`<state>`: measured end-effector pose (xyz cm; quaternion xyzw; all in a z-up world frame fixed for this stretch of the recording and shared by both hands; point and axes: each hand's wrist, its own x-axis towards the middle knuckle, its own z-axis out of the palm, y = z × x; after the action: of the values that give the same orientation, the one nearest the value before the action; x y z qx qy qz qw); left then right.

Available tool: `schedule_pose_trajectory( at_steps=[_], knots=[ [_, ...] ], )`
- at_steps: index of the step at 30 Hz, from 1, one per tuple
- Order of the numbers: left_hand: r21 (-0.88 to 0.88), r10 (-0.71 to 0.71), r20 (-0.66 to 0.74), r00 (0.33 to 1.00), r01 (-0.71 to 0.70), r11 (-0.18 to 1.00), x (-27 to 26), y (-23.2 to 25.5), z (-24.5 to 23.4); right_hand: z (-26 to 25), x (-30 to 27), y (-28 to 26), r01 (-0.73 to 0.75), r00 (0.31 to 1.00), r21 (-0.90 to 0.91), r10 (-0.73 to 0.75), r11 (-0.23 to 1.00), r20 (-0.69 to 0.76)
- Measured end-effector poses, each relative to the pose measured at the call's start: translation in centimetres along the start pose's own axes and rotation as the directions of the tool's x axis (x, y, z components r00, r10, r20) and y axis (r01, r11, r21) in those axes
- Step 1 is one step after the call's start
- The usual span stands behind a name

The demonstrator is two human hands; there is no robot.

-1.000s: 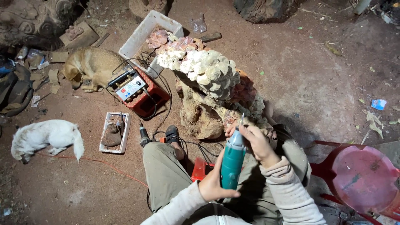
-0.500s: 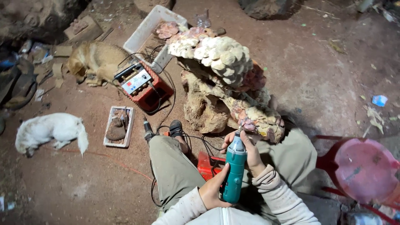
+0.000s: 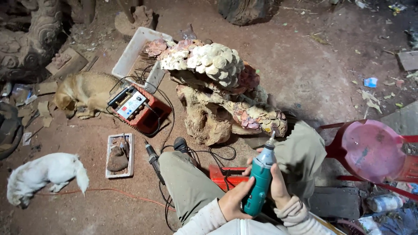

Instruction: The person is using a handheld rotary tool to meticulously sand and refine the details of a large, complex wood sculpture in a workshop environment.

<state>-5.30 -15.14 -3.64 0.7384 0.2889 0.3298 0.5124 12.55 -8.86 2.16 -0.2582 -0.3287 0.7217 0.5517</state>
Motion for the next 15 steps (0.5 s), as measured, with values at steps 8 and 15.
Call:
schedule_pose_trajectory(
  at_steps=[8,15],
  knots=[
    [-0.05,-0.033,0.156,0.987,0.042,0.998,1.5,3.4,-1.0,0.5,-4.2,-0.1,0.099,0.943,-0.046,-0.109,0.994,-0.315],
    [0.245,0.079,0.135,0.988,-0.11,0.963,2.0,0.8,0.0,-2.7,-5.3,-10.2,0.461,0.662,-0.164,-0.461,0.872,-0.59]
  ],
)
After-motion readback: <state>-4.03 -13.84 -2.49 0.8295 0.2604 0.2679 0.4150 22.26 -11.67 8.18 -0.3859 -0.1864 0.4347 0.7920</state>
